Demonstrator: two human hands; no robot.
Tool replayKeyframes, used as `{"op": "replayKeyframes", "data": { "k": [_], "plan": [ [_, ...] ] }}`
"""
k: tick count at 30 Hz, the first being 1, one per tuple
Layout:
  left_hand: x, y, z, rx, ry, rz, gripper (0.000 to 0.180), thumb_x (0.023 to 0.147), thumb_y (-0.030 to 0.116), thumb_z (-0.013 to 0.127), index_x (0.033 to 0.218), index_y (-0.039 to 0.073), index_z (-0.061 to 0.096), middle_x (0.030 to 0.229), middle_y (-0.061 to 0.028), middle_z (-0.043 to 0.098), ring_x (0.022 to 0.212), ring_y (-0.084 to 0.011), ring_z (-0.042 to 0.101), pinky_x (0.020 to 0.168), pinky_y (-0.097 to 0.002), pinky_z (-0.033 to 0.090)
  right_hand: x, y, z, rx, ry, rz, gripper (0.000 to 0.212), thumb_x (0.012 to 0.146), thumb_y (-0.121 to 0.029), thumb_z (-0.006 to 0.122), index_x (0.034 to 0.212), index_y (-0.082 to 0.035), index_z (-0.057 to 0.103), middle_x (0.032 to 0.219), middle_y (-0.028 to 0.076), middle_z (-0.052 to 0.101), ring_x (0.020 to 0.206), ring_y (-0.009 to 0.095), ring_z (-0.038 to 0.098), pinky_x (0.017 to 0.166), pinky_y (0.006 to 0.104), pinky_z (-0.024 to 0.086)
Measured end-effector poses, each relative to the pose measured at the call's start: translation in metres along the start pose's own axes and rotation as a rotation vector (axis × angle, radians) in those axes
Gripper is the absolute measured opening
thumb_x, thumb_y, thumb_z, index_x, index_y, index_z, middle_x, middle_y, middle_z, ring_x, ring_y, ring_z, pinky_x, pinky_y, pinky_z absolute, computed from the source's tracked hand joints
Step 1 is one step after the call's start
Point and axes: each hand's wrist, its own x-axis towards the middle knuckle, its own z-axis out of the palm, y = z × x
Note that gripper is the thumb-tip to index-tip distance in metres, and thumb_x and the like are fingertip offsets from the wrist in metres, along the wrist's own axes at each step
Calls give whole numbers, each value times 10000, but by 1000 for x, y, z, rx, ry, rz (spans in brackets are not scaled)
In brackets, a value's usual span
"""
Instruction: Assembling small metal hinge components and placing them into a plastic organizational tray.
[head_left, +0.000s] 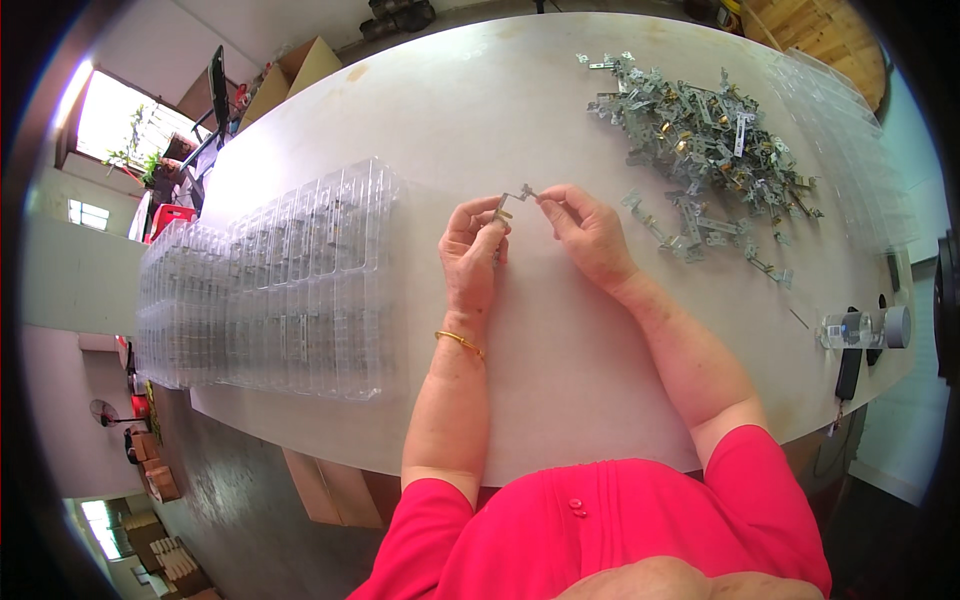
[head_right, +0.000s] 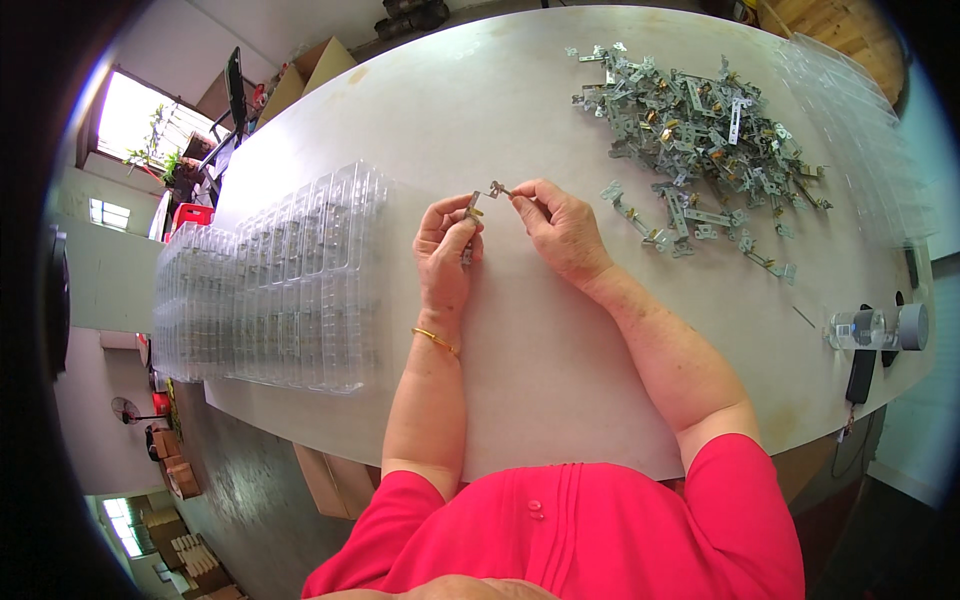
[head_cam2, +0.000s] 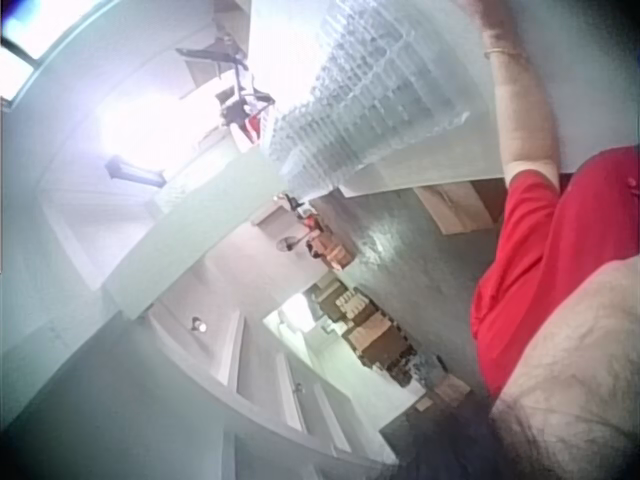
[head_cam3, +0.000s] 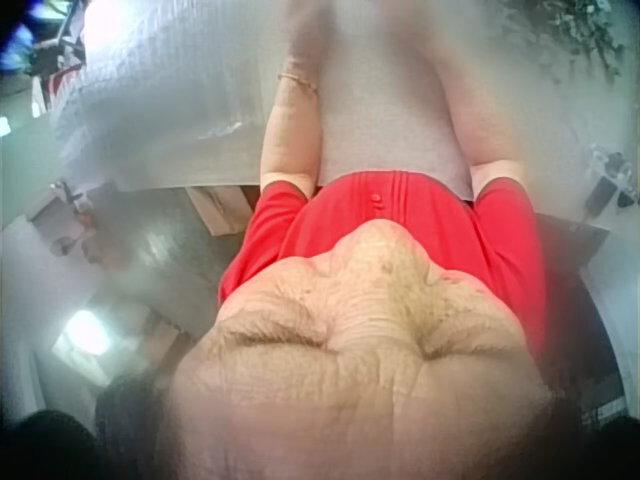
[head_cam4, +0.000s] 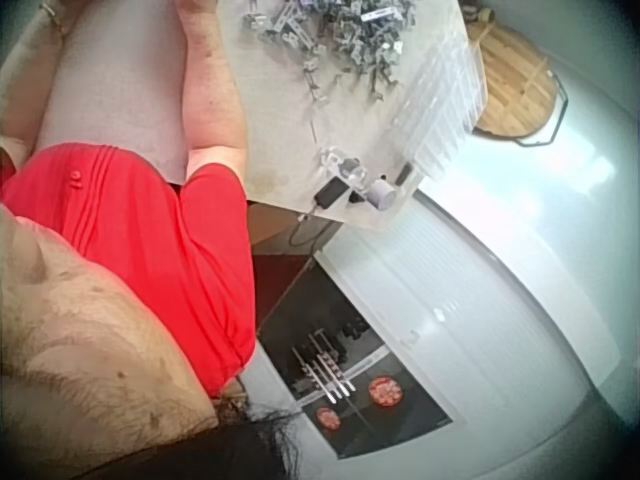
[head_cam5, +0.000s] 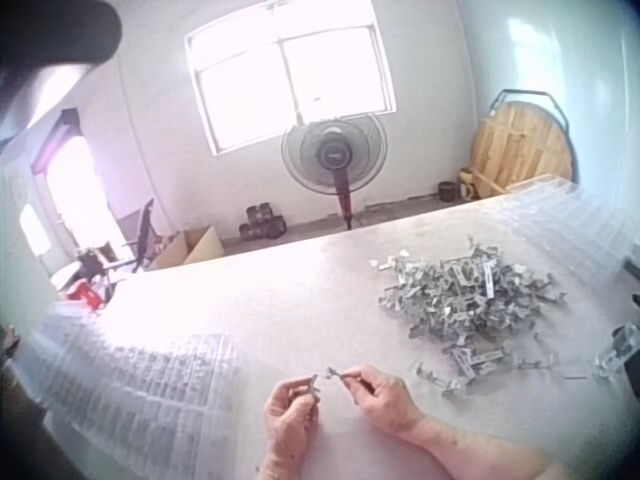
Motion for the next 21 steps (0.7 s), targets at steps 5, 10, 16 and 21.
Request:
{"op": "replayKeyframes", "data": {
  "k": [5,10,16,21],
  "plan": [
    [-1,0,2,142,-5,38,233,902,-10,578,1114,13,671,869,-30,658,644,-51,508,562,-194,403,0,-2,-3,-71,-44,8,153,986,-163,620,1086,-51,651,700,15,637,634,74,567,572,256,459],
    [-3,0,2,159,-9,5,231,885,-19,595,1098,8,681,855,-25,653,643,-44,500,562,-192,392,5,-9,-9,182,-179,240,188,1024,-156,543,1130,-24,624,808,47,669,701,103,627,639,263,528],
    [-2,2,1,188,-40,-28,233,879,-11,601,1095,9,686,849,-22,651,635,-44,501,555,-195,387,13,-12,-24,444,-328,424,214,1030,-112,481,1136,8,623,956,90,681,798,155,672,746,303,583],
    [-4,6,2,168,-75,-90,234,847,18,618,1065,20,703,823,8,641,644,-34,492,546,-201,385,20,-7,-31,572,-373,501,217,993,-83,481,1094,13,647,978,93,686,863,177,674,831,327,570]
  ]
}}
